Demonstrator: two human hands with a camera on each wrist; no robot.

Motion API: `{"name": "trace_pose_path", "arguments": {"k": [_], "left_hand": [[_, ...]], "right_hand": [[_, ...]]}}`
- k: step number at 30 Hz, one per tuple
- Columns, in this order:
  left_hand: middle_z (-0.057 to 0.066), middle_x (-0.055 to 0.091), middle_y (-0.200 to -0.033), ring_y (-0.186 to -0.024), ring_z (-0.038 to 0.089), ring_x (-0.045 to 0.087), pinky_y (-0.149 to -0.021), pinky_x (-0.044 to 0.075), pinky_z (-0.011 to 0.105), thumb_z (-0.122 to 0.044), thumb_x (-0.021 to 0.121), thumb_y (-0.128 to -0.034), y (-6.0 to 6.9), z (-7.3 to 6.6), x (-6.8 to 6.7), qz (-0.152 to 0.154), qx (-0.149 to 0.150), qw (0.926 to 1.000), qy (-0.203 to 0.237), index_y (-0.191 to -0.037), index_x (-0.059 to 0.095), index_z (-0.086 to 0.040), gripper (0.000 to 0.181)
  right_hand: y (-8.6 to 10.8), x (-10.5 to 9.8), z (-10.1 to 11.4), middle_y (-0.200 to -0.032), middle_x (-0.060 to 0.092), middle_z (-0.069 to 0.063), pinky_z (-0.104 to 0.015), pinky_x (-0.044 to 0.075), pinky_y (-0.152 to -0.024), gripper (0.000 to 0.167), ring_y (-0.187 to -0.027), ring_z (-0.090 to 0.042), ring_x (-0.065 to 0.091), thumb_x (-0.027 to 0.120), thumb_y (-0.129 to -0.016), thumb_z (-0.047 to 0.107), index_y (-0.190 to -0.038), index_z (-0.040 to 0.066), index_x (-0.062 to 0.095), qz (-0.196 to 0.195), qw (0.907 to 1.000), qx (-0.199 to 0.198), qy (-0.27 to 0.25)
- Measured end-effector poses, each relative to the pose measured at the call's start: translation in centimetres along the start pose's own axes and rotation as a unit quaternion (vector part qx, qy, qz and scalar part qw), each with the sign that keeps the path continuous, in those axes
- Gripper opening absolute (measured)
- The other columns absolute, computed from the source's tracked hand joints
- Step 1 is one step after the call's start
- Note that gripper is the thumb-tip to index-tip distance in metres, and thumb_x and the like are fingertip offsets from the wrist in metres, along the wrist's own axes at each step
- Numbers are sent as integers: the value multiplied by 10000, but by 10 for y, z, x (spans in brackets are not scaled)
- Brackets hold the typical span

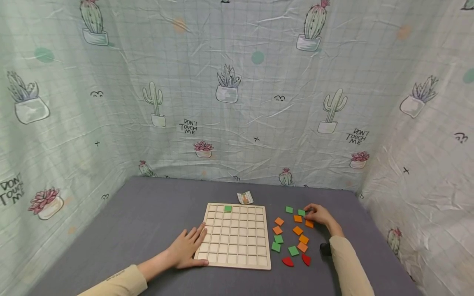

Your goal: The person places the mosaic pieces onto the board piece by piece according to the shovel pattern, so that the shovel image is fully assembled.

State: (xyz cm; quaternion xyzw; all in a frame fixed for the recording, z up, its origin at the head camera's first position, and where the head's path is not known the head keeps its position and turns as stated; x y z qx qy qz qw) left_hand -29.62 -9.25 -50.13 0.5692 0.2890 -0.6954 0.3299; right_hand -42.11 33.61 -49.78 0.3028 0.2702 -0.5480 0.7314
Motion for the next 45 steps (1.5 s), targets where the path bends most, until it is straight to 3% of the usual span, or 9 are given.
{"name": "trace_pose_path", "arguments": {"k": [21, 34, 41, 45], "left_hand": [[176, 241, -1460, -1248, 283, 411, -919, 370, 493, -757, 297, -767, 0, -1, -3, 76, -71, 9999, 70, -1383, 303, -24, 958], [172, 245, -1459, -1250, 281, 408, -916, 372, 494, -762, 292, -764, 0, -1, -3, 92, -91, 9999, 64, -1384, 301, -25, 963], [176, 253, -1455, -1239, 287, 417, -910, 372, 496, -752, 315, -767, 1, -1, -7, 58, -82, 9999, 113, -1379, 309, -19, 955], [178, 257, -1453, -1237, 289, 420, -908, 372, 496, -751, 319, -766, 1, -2, -8, 51, -74, 9999, 100, -1377, 313, -20, 953]], "right_hand": [[4, -1, 0, -832, 642, -125, -294, 464, -634, 337, -699, -131, 577, 582, -834, 70, -1093, -127, 496, -244, 9990, -45, -358], [8, -5, 7, -848, 631, -112, -293, 430, -589, 338, -686, -148, 552, 569, -842, 80, -1114, -110, 500, -386, 9981, -224, -416], [14, -8, 17, -895, 633, -186, -307, 448, -591, 382, -704, -157, 604, 578, -854, 129, -1129, -117, 483, -257, 9964, -368, -717], [18, -8, 20, -860, 654, -97, -293, 446, -580, 393, -691, -114, 597, 591, -851, 187, -1121, -81, 492, 52, 9920, -619, -1099]]}}
Point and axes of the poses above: each hand's wrist, its own y-axis away from the middle knuckle, its own x-axis out of the palm, z = x × y, the point moved 7 cm from there along -y, towards the middle knuckle
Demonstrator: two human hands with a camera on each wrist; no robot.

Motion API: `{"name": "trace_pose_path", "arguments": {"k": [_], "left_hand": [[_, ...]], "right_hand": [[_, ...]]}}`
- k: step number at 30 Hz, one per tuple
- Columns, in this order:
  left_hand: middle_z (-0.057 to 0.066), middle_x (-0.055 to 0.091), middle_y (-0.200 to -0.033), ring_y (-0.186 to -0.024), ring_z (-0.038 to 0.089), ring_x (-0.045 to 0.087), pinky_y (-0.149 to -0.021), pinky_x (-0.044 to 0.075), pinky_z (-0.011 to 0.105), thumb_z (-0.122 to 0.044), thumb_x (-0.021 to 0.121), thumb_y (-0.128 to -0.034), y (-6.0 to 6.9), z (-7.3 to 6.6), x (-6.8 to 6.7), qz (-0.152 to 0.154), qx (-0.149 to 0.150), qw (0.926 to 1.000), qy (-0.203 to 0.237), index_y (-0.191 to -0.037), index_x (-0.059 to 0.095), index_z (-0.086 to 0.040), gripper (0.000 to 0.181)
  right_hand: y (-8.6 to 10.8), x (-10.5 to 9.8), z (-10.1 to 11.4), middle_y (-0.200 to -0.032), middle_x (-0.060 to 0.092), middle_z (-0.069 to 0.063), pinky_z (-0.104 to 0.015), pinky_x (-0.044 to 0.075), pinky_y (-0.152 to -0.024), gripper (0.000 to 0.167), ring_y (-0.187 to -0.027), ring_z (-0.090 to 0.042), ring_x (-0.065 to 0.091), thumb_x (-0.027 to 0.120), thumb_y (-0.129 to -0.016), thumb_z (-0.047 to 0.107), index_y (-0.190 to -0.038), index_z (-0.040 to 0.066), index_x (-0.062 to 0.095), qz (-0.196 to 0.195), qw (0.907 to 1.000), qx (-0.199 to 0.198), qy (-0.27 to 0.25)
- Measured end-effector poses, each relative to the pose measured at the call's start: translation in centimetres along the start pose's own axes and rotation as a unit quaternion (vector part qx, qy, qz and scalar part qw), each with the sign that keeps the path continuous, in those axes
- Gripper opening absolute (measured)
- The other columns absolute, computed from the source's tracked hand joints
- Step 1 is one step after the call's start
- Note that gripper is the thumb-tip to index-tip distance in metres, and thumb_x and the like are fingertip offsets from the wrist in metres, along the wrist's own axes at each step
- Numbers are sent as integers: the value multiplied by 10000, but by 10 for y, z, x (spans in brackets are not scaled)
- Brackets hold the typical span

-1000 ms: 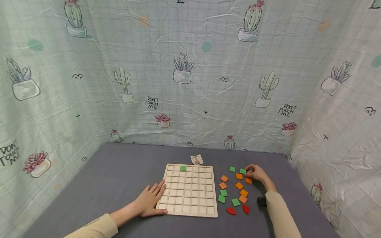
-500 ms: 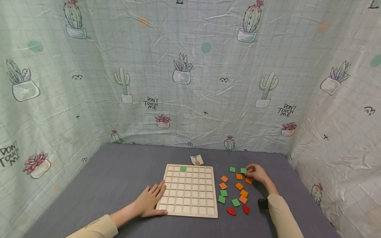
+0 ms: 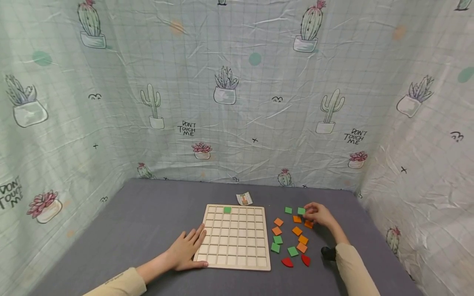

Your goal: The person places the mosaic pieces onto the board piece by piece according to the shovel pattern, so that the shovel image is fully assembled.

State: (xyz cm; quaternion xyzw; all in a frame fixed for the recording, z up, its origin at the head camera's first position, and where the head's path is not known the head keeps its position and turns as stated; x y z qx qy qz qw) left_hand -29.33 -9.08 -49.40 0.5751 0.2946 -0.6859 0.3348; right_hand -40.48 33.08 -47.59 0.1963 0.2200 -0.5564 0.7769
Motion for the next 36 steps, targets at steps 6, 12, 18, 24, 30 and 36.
{"name": "trace_pose_path", "arguments": {"k": [6, 12, 18, 24, 30, 36], "left_hand": [[179, 256, -1453, -1243, 293, 413, -911, 369, 498, -749, 315, -769, 0, 0, 0, 29, -12, 10000, 8, -1379, 308, -18, 952], [179, 251, -1455, -1250, 295, 405, -916, 364, 499, -750, 310, -770, 0, 0, 2, 56, -18, 10000, 21, -1382, 301, -18, 955], [182, 251, -1455, -1249, 300, 406, -926, 357, 499, -753, 308, -767, -2, 0, 5, 60, -9, 10000, 78, -1382, 300, -16, 960], [180, 248, -1456, -1247, 296, 409, -927, 363, 491, -771, 276, -760, -3, 0, 7, 47, 1, 10000, 41, -1384, 299, -19, 977], [189, 270, -1444, -1241, 301, 410, -932, 367, 471, -783, 273, -748, -4, 1, 5, 18, 48, 10000, 32, -1372, 319, -8, 996], [205, 294, -1429, -1232, 303, 416, -937, 364, 448, -781, 305, -742, -4, 1, 2, -54, 71, 10000, 12, -1361, 335, 11, 1005]], "right_hand": [[3, 3, -1, -898, 662, -53, -308, 447, -636, 406, -759, -128, 589, 590, -853, 236, -1147, -26, 492, 231, 9989, 378, -140], [5, 12, 6, -979, 636, -174, -351, 469, -682, 416, -806, -199, 603, 550, -882, 176, -1196, -71, 435, 285, 9968, 745, -102], [8, 23, 13, -934, 653, -123, -343, 453, -641, 384, -743, -176, 571, 547, -883, 155, -1166, -81, 439, 591, 9960, 593, -316], [6, 33, 18, -915, 661, -47, -318, 448, -649, 371, -768, -161, 575, 569, -869, 171, -1141, -52, 453, 764, 9944, 620, -379], [4, 47, 34, -895, 661, -78, -311, 444, -607, 351, -721, -155, 581, 579, -861, 164, -1112, -50, 459, 934, 9944, 401, -284], [0, 64, 49, -837, 635, -122, -281, 377, -510, 337, -600, -132, 489, 590, -850, 134, -1090, -71, 470, 1073, 9939, 125, -229]]}}
Point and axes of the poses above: each hand's wrist, its own y-axis away from the middle knuckle, its own x-axis out of the palm, z = x × y, the point moved 7 cm from there along -y, towards the middle knuckle
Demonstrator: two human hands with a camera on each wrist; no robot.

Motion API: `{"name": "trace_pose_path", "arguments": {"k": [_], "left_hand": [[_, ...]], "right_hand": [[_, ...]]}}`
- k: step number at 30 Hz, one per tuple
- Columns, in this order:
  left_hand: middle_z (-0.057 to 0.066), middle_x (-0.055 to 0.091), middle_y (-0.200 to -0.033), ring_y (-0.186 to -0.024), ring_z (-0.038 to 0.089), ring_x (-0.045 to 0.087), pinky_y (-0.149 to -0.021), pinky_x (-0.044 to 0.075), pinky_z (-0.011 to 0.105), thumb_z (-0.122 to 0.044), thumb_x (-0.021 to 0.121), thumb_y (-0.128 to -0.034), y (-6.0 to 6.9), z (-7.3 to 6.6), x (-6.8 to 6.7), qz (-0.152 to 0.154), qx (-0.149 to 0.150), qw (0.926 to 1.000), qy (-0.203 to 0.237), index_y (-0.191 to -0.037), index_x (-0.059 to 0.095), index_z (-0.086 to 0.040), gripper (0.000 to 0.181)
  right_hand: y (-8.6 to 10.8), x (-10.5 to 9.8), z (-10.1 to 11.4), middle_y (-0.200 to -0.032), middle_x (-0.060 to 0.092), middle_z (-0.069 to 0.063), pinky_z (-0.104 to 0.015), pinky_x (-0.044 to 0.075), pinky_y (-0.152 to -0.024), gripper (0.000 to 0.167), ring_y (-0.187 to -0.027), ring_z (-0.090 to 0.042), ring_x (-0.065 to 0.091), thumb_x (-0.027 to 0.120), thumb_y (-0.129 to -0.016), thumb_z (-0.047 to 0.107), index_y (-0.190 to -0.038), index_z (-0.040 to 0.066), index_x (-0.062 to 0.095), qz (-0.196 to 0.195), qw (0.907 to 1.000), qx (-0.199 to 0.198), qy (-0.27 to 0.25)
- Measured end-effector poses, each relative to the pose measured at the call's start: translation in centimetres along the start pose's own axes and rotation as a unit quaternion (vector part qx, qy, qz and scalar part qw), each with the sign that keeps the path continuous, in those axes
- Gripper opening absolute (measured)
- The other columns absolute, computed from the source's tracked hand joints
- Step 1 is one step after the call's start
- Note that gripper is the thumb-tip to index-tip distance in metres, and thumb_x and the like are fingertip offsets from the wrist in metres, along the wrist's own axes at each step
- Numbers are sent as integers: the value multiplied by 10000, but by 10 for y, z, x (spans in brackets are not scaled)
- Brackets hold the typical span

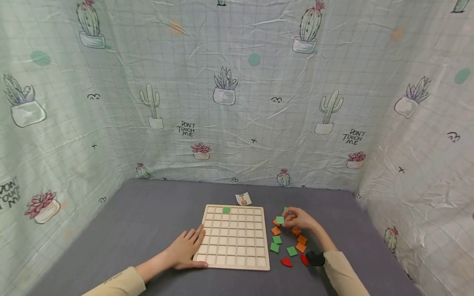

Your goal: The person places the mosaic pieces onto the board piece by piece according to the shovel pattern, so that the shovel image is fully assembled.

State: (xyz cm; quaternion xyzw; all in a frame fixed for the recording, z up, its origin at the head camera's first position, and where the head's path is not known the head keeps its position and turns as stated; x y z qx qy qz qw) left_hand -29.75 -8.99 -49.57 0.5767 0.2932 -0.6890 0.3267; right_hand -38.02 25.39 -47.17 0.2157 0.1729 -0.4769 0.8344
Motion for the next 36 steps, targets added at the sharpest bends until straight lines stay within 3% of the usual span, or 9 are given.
{"name": "trace_pose_path", "arguments": {"k": [9, 14, 21, 29, 36], "left_hand": [[211, 291, -1428, -1220, 301, 432, -924, 366, 443, -764, 336, -748, 1, -2, 0, -68, -50, 10000, 18, -1359, 333, 20, 994], [211, 282, -1432, -1227, 298, 419, -916, 361, 446, -766, 324, -751, 2, -2, -1, -40, -86, 10000, 21, -1363, 327, 16, 993], [214, 258, -1441, -1242, 313, 402, -917, 361, 464, -781, 282, -749, 1, -3, 0, 122, -89, 9999, 66, -1371, 311, 13, 1009], [202, 240, -1453, -1258, 302, 387, -922, 363, 466, -776, 290, -751, 0, -3, 1, 287, -149, 9995, 1, -1381, 297, -1, 998], [196, 243, -1453, -1256, 301, 393, -921, 369, 465, -784, 272, -747, 1, -3, 2, 296, -160, 9994, -53, -1382, 297, -8, 1003]], "right_hand": [[-8, 21, 16, -846, 610, -218, -307, 401, -509, 330, -614, -144, 510, 603, -838, 113, -1078, -75, 477, 53, 9995, -298, -25], [-13, 31, 25, -837, 620, -202, -301, 371, -490, 325, -580, -131, 488, 591, -842, 84, -1083, -94, 467, 41, 9995, -298, -103], [-21, 43, 37, -854, 594, -320, -284, 303, -454, 317, -466, -94, 363, 590, -826, 36, -1070, -120, 460, 61, 9984, -469, -294], [-36, 53, 37, -834, 652, -246, -324, 462, -551, 331, -652, -200, 602, 622, -801, 44, -1069, -111, 506, -156, 9985, -411, -318], [-46, 65, 38, -833, 645, -240, -299, 404, -511, 334, -557, -147, 510, 584, -815, 17, -1098, -121, 471, -64, 9970, -296, -713]]}}
Point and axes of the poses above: each hand's wrist, its own y-axis away from the middle knuckle, its own x-axis out of the palm, z = x × y, the point moved 7 cm from there along -y, towards the middle knuckle
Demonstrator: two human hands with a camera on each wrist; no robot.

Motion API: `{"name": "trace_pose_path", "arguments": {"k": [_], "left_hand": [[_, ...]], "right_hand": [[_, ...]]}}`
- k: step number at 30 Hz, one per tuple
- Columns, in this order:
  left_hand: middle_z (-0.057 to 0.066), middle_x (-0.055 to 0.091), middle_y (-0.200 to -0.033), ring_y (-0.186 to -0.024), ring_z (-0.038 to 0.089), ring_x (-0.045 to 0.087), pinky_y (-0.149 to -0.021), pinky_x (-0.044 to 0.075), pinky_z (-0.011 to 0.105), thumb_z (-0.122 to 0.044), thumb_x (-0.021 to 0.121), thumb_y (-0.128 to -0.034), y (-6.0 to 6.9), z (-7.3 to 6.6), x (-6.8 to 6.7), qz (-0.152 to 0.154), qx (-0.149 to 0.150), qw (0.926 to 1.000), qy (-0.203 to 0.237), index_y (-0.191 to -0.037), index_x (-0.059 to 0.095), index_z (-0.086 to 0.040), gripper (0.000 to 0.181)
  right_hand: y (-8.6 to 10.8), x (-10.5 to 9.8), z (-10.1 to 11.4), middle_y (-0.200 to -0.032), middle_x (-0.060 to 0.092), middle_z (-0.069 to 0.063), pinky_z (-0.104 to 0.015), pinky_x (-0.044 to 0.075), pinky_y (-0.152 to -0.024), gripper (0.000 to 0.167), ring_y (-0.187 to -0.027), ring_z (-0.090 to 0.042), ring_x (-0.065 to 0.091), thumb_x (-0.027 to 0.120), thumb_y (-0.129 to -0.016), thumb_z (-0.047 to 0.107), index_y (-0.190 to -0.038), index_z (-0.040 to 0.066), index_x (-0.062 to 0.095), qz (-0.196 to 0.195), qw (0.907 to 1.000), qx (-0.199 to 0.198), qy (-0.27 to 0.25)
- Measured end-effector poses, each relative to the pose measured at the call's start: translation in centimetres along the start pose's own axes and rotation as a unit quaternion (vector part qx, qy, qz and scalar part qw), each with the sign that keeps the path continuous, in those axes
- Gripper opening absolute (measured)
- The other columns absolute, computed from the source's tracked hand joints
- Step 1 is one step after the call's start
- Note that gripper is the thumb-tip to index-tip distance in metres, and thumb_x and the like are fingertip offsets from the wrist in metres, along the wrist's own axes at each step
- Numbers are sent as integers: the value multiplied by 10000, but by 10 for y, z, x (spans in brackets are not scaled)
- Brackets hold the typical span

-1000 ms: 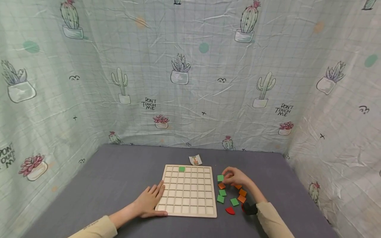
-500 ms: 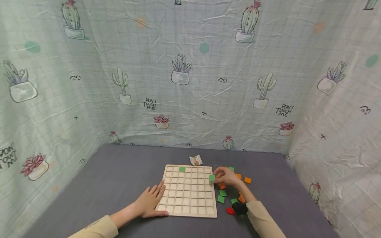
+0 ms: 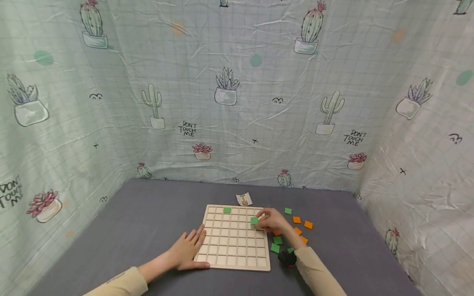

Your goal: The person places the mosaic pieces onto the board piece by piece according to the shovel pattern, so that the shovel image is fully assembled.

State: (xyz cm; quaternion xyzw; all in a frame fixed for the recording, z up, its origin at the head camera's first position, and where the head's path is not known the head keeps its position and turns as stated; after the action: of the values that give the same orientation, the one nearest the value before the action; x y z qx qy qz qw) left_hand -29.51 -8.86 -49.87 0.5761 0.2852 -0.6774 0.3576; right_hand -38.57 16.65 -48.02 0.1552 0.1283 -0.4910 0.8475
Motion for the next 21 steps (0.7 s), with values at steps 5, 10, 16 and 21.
{"name": "trace_pose_path", "arguments": {"k": [5, 10, 16, 21], "left_hand": [[199, 241, -1453, -1258, 310, 389, -923, 365, 478, -778, 292, -748, 0, 0, -1, 26, -29, 10000, 45, -1382, 295, -4, 1001], [195, 250, -1451, -1250, 301, 400, -915, 369, 471, -779, 282, -750, 1, -1, -3, -3, -42, 10000, -48, -1379, 304, -9, 995], [196, 252, -1450, -1241, 298, 410, -907, 373, 469, -777, 285, -751, 2, -1, -4, -38, -58, 9999, -92, -1375, 314, -8, 990], [200, 257, -1446, -1240, 306, 411, -905, 377, 478, -769, 291, -757, 1, -2, -5, -55, -35, 9999, -77, -1372, 319, -6, 980]], "right_hand": [[-8, 7, 1, -810, 650, -166, -272, 385, -494, 345, -519, -115, 480, 595, -813, 37, -1103, -106, 476, -69, 9999, 106, 22], [-15, 11, 2, -874, 654, -172, -269, 451, -518, 357, -558, -103, 553, 619, -805, 64, -1113, -73, 501, -331, 9989, 322, -54], [-25, 17, 3, -930, 639, -180, -302, 501, -582, 378, -625, -125, 612, 611, -815, 84, -1143, -63, 493, -460, 9985, 226, -196], [-34, 22, 4, -784, 645, -108, -271, 421, -498, 371, -484, -112, 503, 603, -809, 42, -1146, -52, 481, -482, 9970, 341, -502]]}}
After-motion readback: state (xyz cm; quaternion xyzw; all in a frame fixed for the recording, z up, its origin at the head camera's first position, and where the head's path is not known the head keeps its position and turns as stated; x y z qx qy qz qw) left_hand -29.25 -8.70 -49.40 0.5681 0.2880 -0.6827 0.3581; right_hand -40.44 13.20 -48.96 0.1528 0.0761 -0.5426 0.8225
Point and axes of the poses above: each hand's wrist, its own y-axis away from the middle knuckle, its own x-axis out of the palm, z = x × y, the point moved 7 cm from there along -y, towards the middle knuckle
